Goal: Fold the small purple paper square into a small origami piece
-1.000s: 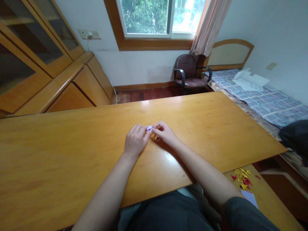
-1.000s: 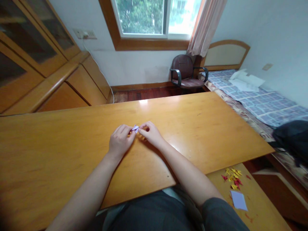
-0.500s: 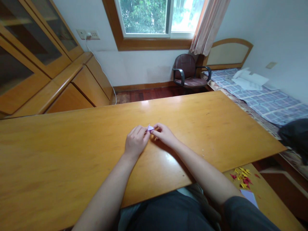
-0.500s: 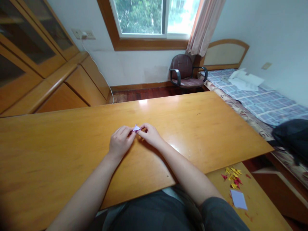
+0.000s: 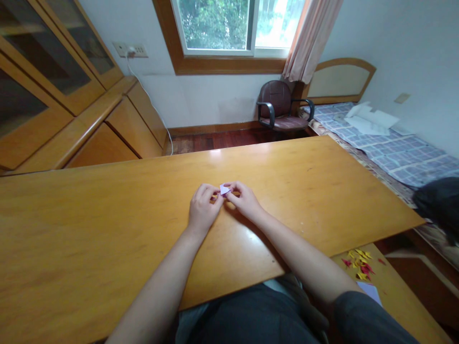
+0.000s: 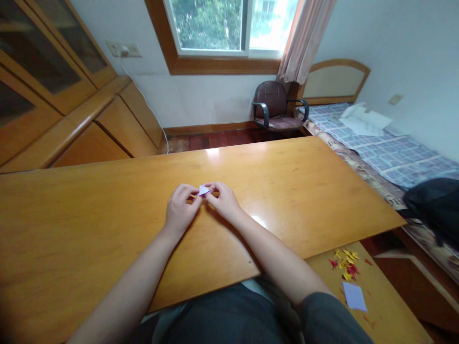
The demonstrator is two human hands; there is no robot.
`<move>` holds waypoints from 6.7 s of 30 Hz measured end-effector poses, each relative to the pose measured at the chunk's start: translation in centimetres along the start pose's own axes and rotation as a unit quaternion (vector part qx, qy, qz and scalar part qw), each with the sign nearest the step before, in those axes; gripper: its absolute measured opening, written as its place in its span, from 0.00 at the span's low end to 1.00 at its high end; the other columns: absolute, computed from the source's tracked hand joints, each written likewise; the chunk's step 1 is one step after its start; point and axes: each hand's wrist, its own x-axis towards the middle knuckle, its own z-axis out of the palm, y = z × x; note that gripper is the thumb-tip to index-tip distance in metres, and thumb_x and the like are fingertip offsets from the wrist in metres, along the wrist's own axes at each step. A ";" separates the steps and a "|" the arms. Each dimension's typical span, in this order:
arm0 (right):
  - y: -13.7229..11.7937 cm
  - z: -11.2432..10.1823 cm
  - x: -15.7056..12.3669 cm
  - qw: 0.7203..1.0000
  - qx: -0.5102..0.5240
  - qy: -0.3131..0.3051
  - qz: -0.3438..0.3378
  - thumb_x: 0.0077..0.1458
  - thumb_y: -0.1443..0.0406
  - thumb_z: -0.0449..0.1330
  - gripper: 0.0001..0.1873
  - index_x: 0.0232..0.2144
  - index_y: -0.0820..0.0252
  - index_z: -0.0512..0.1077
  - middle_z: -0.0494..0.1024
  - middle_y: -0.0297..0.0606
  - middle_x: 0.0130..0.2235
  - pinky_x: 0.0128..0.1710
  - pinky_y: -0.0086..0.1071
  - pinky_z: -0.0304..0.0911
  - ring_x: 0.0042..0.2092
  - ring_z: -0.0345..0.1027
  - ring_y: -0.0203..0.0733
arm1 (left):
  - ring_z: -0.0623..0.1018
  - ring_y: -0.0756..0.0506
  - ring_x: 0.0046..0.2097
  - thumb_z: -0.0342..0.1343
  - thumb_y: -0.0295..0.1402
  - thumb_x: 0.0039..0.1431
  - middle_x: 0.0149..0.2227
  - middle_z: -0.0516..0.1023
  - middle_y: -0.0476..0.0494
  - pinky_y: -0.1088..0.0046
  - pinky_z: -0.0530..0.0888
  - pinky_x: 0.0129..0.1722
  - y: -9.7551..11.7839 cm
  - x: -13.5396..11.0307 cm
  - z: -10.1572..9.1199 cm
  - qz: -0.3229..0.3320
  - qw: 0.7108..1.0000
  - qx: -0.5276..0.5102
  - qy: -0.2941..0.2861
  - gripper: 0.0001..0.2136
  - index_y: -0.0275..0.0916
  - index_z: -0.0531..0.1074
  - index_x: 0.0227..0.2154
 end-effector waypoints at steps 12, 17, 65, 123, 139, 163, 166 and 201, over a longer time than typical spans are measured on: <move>0.5 0.0 0.2 1.000 0.025 0.002 -0.005 0.54 0.61 0.62 0.09 0.29 0.57 0.66 0.74 0.41 0.48 0.45 0.37 0.68 0.48 0.70 0.42 | 0.79 0.45 0.43 0.55 0.25 0.59 0.42 0.78 0.43 0.67 0.77 0.46 -0.4 -0.3 0.2 0.004 0.999 -0.021 -0.028 0.13 0.42 0.70 0.46; 0.5 -0.1 0.2 1.000 0.019 0.021 -0.011 0.53 0.62 0.62 0.08 0.28 0.58 0.66 0.73 0.38 0.45 0.45 0.35 0.67 0.43 0.70 0.39 | 0.79 0.45 0.46 0.53 0.28 0.62 0.43 0.79 0.43 0.67 0.76 0.48 -0.1 -0.1 0.0 0.038 0.998 -0.032 -0.038 0.10 0.42 0.72 0.46; 0.0 -1.1 0.2 0.985 -0.148 0.062 -0.065 0.49 0.71 0.58 0.07 0.32 0.61 0.73 0.76 0.34 0.32 0.35 0.29 0.65 0.32 0.70 0.36 | 0.78 0.47 0.46 0.59 0.31 0.59 0.50 0.70 0.41 0.65 0.80 0.47 -0.7 -0.2 0.8 0.002 0.980 -0.193 -0.055 0.09 0.41 0.74 0.43; 0.5 -1.4 0.5 0.989 0.134 -0.047 0.044 0.47 0.56 0.68 0.16 0.34 0.60 0.74 0.79 0.33 0.31 0.38 0.33 0.67 0.33 0.72 0.37 | 0.79 0.46 0.41 0.66 0.34 0.46 0.38 0.78 0.45 0.68 0.75 0.44 -1.8 0.2 0.5 -0.264 0.845 -0.463 -0.033 0.15 0.39 0.73 0.38; 0.5 -1.6 0.2 0.999 0.011 0.005 -0.051 0.54 0.61 0.63 0.10 0.38 0.58 0.73 0.78 0.36 0.38 0.41 0.33 0.68 0.39 0.72 0.38 | 0.77 0.45 0.47 0.63 0.32 0.52 0.41 0.77 0.44 0.65 0.72 0.52 -2.2 0.2 0.5 -0.139 0.908 -0.393 -0.046 0.08 0.41 0.77 0.36; 1.1 -1.2 0.2 0.995 0.093 -0.024 0.002 0.53 0.59 0.64 0.12 0.37 0.60 0.73 0.78 0.35 0.34 0.37 0.31 0.66 0.34 0.71 0.36 | 0.81 0.49 0.35 0.68 0.36 0.47 0.34 0.82 0.46 0.72 0.76 0.41 -1.2 0.4 0.5 -0.336 0.774 -0.533 -0.061 0.14 0.36 0.75 0.35; 1.2 -1.3 0.3 0.995 0.091 -0.026 0.006 0.53 0.59 0.64 0.12 0.37 0.60 0.74 0.78 0.34 0.33 0.37 0.31 0.66 0.34 0.71 0.36 | 0.81 0.48 0.35 0.68 0.36 0.47 0.33 0.82 0.45 0.72 0.77 0.40 -1.1 0.4 0.4 -0.341 0.770 -0.535 -0.062 0.13 0.36 0.75 0.35; 0.0 -1.1 0.1 0.997 0.064 -0.030 0.042 0.57 0.60 0.59 0.12 0.42 0.60 0.72 0.77 0.40 0.42 0.34 0.31 0.72 0.39 0.74 0.38 | 0.81 0.43 0.42 0.54 0.29 0.61 0.40 0.82 0.45 0.68 0.74 0.46 -0.8 -0.2 -0.6 -0.011 0.999 -0.039 -0.020 0.09 0.44 0.76 0.41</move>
